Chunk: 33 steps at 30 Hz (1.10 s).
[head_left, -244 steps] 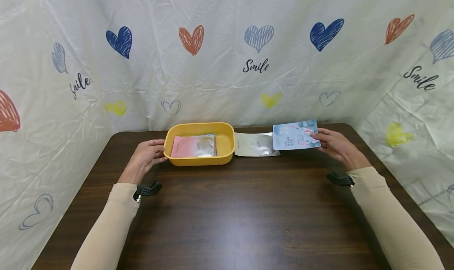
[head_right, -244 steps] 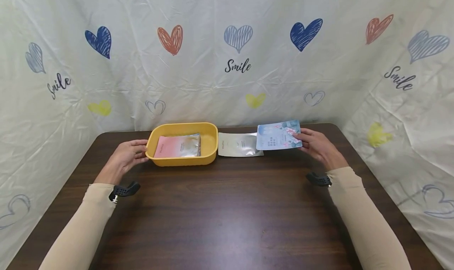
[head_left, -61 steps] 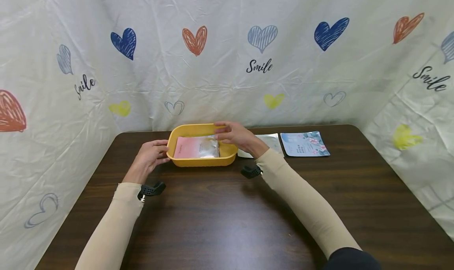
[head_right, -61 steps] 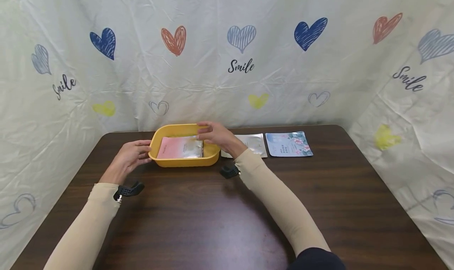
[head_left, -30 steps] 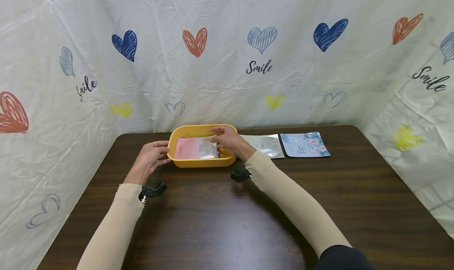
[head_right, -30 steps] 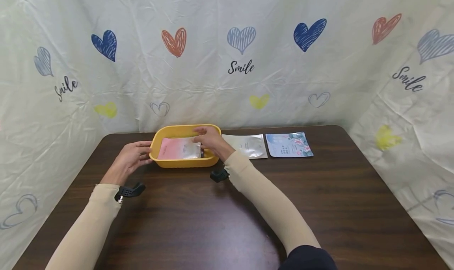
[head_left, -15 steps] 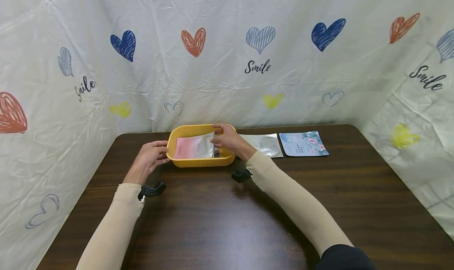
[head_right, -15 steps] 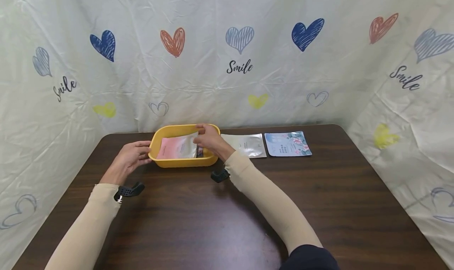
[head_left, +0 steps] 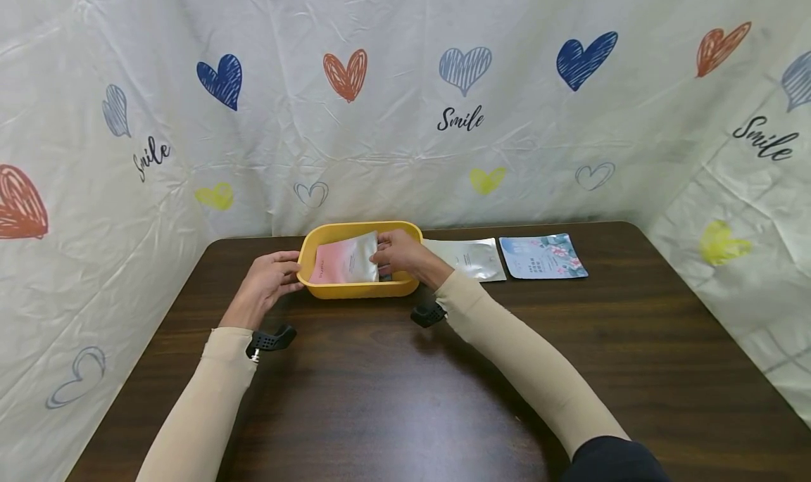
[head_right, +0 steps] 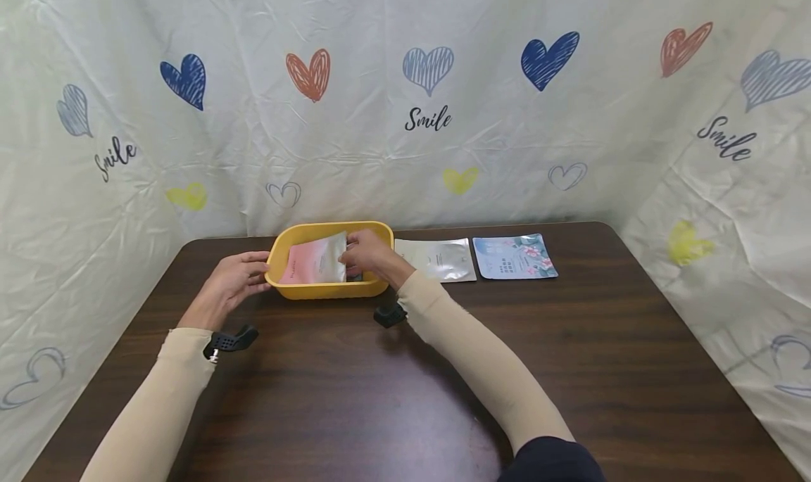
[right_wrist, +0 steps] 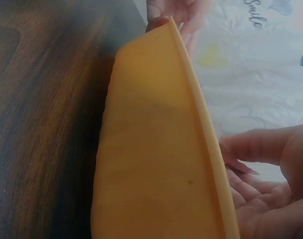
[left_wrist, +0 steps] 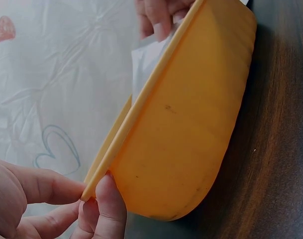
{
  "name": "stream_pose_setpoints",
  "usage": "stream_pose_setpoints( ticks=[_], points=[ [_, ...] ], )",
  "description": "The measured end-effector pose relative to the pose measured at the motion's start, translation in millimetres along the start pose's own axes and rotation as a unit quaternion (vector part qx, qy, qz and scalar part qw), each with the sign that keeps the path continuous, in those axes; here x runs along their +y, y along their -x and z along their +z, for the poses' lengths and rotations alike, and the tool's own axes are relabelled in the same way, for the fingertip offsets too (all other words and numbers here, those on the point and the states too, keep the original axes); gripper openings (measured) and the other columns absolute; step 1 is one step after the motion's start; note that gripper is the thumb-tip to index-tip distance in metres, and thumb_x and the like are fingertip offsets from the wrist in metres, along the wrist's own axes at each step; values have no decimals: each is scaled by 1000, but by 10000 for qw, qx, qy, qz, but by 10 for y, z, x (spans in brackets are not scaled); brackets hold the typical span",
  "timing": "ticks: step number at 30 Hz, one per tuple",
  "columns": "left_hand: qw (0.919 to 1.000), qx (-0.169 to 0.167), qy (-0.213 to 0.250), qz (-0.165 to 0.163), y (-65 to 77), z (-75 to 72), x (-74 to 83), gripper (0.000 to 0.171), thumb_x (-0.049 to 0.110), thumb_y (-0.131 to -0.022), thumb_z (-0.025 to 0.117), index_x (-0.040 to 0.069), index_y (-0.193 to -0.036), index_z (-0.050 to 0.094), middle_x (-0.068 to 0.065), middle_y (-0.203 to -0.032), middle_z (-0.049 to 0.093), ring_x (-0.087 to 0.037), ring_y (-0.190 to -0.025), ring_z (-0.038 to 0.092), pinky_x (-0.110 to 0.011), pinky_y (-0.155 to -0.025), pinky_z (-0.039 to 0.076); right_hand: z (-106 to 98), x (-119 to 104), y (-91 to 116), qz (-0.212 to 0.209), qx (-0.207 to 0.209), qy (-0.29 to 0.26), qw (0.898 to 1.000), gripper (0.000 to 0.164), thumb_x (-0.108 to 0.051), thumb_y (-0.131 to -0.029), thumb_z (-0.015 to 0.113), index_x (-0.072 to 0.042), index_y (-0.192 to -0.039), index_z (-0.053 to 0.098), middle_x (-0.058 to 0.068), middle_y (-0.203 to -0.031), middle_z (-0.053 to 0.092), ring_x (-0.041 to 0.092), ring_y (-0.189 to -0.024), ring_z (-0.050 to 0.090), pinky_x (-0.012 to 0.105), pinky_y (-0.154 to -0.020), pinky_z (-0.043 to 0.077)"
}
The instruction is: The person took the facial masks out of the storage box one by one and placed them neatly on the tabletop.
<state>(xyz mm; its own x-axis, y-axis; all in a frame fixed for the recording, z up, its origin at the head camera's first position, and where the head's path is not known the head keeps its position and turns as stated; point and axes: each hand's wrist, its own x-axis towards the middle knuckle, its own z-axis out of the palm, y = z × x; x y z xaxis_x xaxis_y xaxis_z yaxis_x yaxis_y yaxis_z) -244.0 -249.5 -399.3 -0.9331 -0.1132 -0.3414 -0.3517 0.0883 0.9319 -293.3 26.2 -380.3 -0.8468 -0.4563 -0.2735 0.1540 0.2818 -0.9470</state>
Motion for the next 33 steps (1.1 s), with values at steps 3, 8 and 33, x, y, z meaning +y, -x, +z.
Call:
stream_pose_setpoints(
  ticks=[3, 8, 33],
  points=[
    [10000, 0, 0, -4, 2, 0, 0, 47, 8, -103, 56, 3, -149, 48, -19, -142, 49, -26, -104, 60, -23, -77, 60, 7, -1, 0, 3, 35, 98, 9999, 46, -1, -100, 59, 4, -145, 48, 24, -125, 65, 34, -103, 71, 47, -91, 58],
    [10000, 7, -17, 8, 8, 2, 8, 47, 8, -102, 57, 3, -148, 48, -19, -140, 50, -24, -101, 61, -23, -77, 60, -1, 5, -4, -33, 80, 123, 9999, 45, -2, -100, 57, 4, -144, 49, 23, -119, 68, 34, -98, 73, 44, -88, 60],
    [10000, 6, -97, 3, 23, -3, 16, 47, 10, -103, 57, 4, -149, 48, -18, -139, 50, -20, -97, 61, -24, -80, 60, -156, -52, 86, -138, 179, -179, 9996, 46, 1, -102, 55, 6, -146, 43, 28, -125, 66, 28, -90, 72, 56, -99, 52]
  ],
)
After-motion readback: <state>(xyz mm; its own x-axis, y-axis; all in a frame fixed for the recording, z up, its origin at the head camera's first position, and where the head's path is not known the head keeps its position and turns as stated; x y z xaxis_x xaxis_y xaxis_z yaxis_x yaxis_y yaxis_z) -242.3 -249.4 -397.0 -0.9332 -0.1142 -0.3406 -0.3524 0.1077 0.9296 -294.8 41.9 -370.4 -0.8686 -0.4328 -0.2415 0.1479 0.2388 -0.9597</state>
